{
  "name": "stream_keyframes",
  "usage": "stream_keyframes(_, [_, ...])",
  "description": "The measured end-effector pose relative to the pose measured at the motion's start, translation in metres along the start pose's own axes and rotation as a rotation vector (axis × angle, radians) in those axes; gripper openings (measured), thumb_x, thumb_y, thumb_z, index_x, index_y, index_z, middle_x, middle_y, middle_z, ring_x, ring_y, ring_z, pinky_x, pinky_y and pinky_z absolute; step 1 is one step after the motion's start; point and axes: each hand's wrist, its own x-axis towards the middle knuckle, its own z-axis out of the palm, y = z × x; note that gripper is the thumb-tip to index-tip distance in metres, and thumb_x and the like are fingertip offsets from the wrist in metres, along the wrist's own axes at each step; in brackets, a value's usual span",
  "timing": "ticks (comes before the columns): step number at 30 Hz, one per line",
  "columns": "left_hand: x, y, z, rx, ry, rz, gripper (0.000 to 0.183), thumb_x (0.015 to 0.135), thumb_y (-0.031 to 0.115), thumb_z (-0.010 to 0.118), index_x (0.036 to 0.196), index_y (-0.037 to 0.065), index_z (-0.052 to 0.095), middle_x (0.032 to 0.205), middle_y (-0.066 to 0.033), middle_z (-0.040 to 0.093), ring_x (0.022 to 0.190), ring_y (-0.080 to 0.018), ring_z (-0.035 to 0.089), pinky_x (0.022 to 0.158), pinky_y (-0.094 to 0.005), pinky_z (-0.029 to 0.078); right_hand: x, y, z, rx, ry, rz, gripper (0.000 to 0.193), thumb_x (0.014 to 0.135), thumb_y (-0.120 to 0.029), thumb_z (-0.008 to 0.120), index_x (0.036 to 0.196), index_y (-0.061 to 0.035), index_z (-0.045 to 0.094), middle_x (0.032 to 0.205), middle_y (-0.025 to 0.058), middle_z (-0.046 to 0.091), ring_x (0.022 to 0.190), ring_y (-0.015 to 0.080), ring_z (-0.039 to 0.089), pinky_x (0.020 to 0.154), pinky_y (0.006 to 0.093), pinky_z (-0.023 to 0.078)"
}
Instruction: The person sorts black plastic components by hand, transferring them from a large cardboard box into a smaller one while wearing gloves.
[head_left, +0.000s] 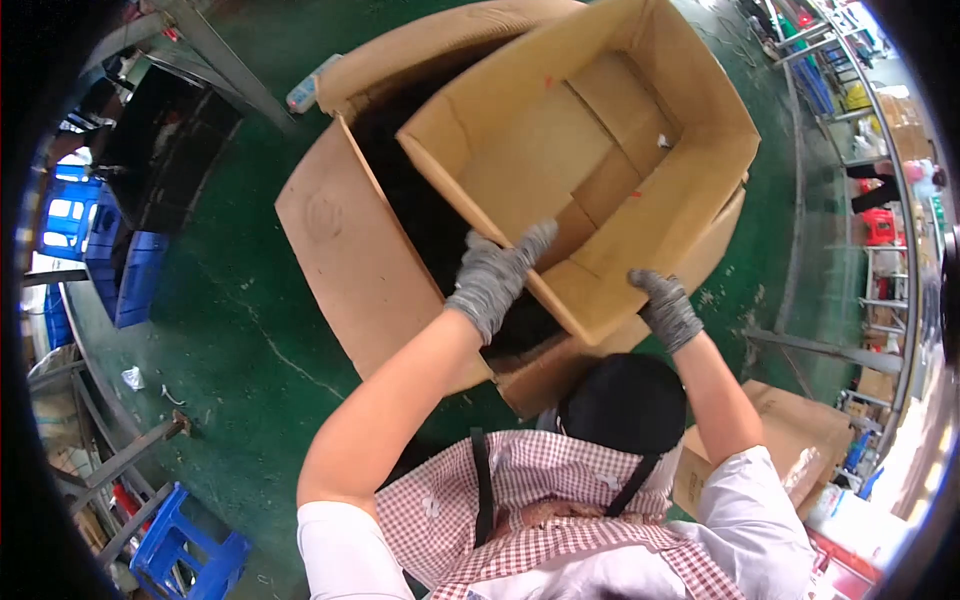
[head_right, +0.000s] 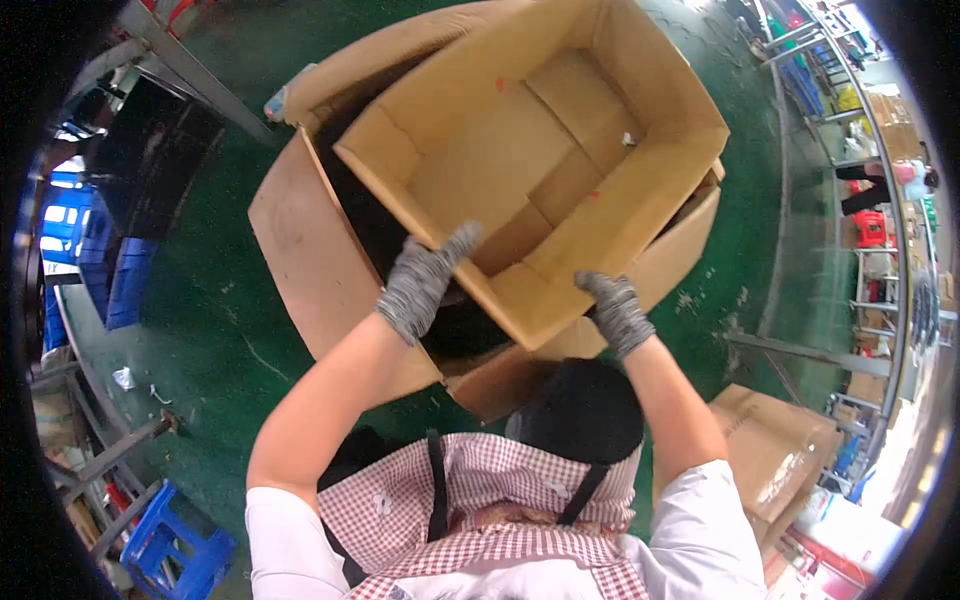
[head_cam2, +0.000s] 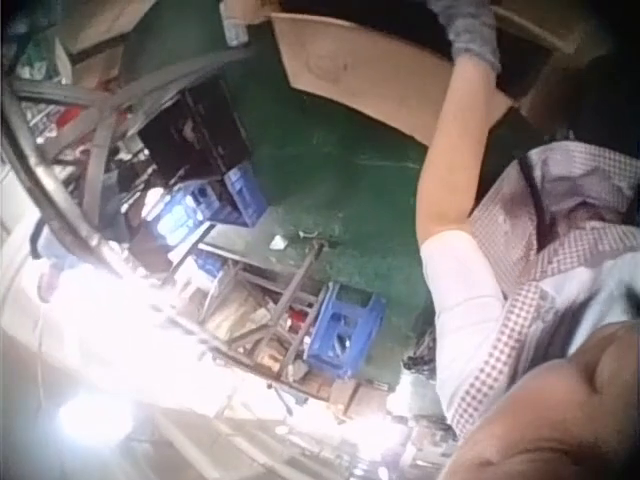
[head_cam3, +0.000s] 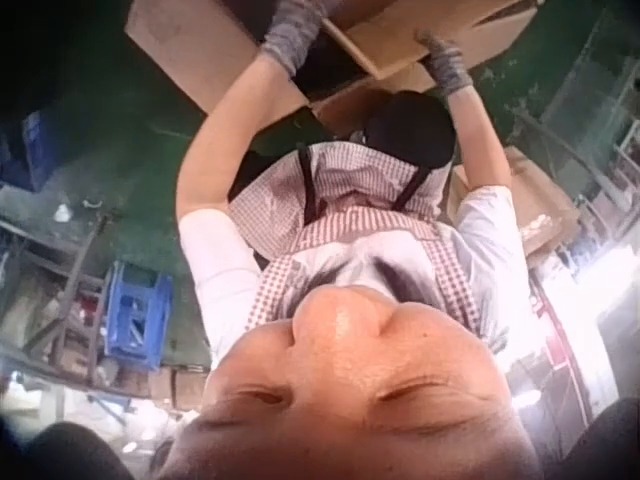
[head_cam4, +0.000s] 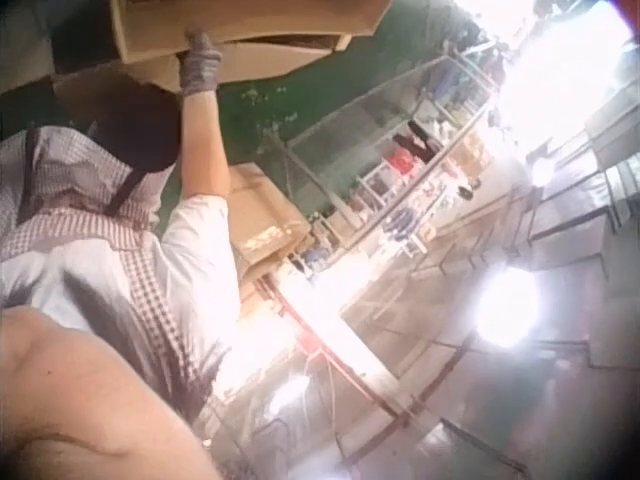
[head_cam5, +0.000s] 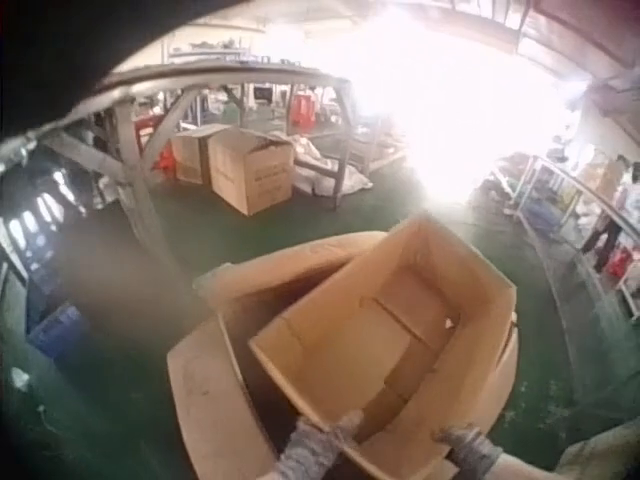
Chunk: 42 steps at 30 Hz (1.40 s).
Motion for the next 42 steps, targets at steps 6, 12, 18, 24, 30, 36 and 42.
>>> stream_keyframes(6, [-0.040, -0.025, -0.119, 0.974, 0.081, 1.024, 0.026, 0.074, 0.005, 0.058, 0.100, 0.008, 0.057, 0.099, -0.0080, 0.059, 0.090, -0.0219, 0.056, 0.081, -0.0339, 0.046, -0.084, -0.053, 0.097, -0.462, -0.227, -0.166, 0.030, 0.080, -0.015, 0.061, 0.106, -0.0019, 0.054, 0.098, 0.0047, 0.058, 0.092, 0.0163, 0.055, 0.080, 0.0273, 0.045])
stream_keyframes(12, [-0.138, -0.005, -0.200, -0.612, 0.120, 0.102, 0.030, 0.071, 0.005, 0.061, 0.100, 0.000, 0.055, 0.098, -0.0103, 0.058, 0.090, -0.0230, 0.057, 0.080, -0.0339, 0.048, -0.039, -0.105, 0.072, -0.358, -0.719, -0.151, 0.030, 0.085, -0.020, 0.054, 0.107, 0.0004, 0.055, 0.094, 0.0078, 0.062, 0.087, 0.0144, 0.058, 0.079, 0.0281, 0.047])
stream_keyframes(18, [-0.235, -0.071, -0.254, -0.835, 0.233, 0.112, 0.049, 0.075, 0.017, 0.056, 0.119, 0.001, 0.044, 0.111, -0.0146, 0.054, 0.103, -0.0278, 0.050, 0.089, -0.0438, 0.041, 0.036, -0.025, 0.001, -1.035, -0.169, -0.618, 0.021, 0.083, -0.021, 0.056, 0.083, -0.0001, 0.058, 0.081, 0.0061, 0.062, 0.074, 0.0156, 0.059, 0.063, 0.0291, 0.047])
stream_keyframes(24, [-0.256, -0.148, -0.329, -0.737, 0.442, -0.104, 0.033, 0.074, 0.016, 0.056, 0.105, 0.006, 0.054, 0.103, -0.0126, 0.058, 0.097, -0.0258, 0.054, 0.088, -0.0434, 0.042, 0.036, 0.018, -0.035, -1.475, -0.214, -0.826, 0.015, 0.076, -0.020, 0.060, 0.080, -0.0048, 0.059, 0.077, 0.0125, 0.057, 0.072, 0.0320, 0.055, 0.065, 0.0388, 0.046])
stream_keyframes(30, [-0.194, -0.235, -0.372, -0.891, 0.752, -0.191, 0.018, 0.077, 0.011, 0.054, 0.086, -0.004, 0.054, 0.090, -0.0179, 0.059, 0.088, -0.0315, 0.056, 0.078, -0.0461, 0.051, 0.041, 0.025, -0.038, -1.470, -0.158, -0.904, 0.014, 0.077, -0.020, 0.061, 0.076, -0.0054, 0.059, 0.072, 0.0104, 0.058, 0.068, 0.0282, 0.056, 0.060, 0.0370, 0.046])
stream_keyframes(36, [-0.148, -0.266, -0.304, -0.759, 0.694, -0.268, 0.034, 0.077, 0.028, 0.061, 0.086, -0.004, 0.052, 0.089, -0.0199, 0.058, 0.077, -0.0288, 0.057, 0.067, -0.0356, 0.052, 0.060, 0.011, -0.027, -1.415, -0.098, -0.815, 0.017, 0.077, -0.022, 0.061, 0.078, -0.0057, 0.059, 0.071, 0.0092, 0.058, 0.068, 0.0275, 0.057, 0.061, 0.0369, 0.046])
stream_keyframes(42, [-0.141, -0.123, -0.248, 0.267, 0.408, -0.159, 0.013, 0.084, 0.014, 0.054, 0.092, 0.004, 0.053, 0.068, -0.0082, 0.057, 0.056, -0.0168, 0.054, 0.050, -0.0267, 0.047, 0.112, 0.006, 0.018, -1.902, -0.290, -0.497, 0.044, 0.072, -0.034, 0.064, 0.104, -0.0065, 0.053, 0.105, 0.0130, 0.054, 0.100, 0.0298, 0.050, 0.085, 0.0375, 0.042])
